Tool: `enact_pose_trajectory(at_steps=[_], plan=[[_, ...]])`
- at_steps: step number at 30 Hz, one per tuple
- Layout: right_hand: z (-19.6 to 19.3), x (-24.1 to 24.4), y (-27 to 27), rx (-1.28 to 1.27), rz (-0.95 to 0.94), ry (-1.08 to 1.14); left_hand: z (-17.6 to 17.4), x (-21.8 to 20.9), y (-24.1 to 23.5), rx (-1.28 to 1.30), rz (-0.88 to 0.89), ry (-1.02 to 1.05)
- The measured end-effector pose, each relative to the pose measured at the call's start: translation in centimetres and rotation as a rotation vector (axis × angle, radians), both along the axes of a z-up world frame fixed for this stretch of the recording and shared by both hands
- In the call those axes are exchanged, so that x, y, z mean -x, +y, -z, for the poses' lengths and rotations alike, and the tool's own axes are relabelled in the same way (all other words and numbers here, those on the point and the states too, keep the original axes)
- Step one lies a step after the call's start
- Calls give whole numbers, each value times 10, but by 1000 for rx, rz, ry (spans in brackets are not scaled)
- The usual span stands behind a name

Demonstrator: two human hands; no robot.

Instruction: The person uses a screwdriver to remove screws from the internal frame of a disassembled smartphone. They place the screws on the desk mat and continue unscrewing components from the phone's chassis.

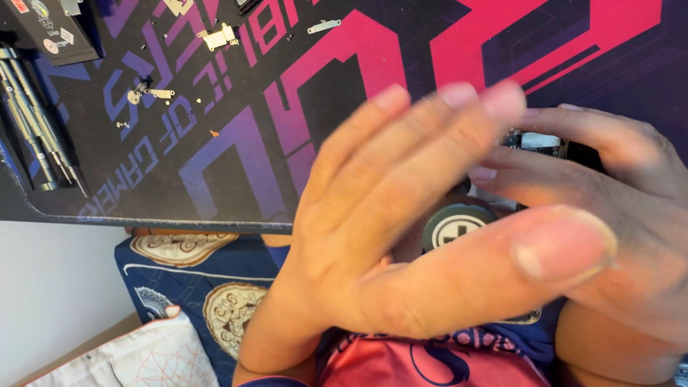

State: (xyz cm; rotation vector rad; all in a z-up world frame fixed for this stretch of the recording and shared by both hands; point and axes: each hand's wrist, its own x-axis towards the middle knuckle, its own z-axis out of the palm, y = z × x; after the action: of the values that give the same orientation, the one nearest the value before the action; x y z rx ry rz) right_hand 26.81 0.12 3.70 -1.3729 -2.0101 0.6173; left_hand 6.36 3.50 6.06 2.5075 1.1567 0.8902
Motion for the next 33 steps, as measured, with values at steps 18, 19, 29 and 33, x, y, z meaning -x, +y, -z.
enact_pose_trajectory(at_steps=[18, 19, 29, 33], plan=[[3, -23, 11, -8, -199, -131, 13, 10, -29, 446, -179, -379], [1, -23, 13, -34, -223, -141, 19, 8, -44, 247, -300, -630], [12, -28, 3, -50, -127, -151, 11, 50, 11, 50, -342, -139], [5, -23, 4, 22, -87, -126, 13, 53, 20, 65, -237, -60]])
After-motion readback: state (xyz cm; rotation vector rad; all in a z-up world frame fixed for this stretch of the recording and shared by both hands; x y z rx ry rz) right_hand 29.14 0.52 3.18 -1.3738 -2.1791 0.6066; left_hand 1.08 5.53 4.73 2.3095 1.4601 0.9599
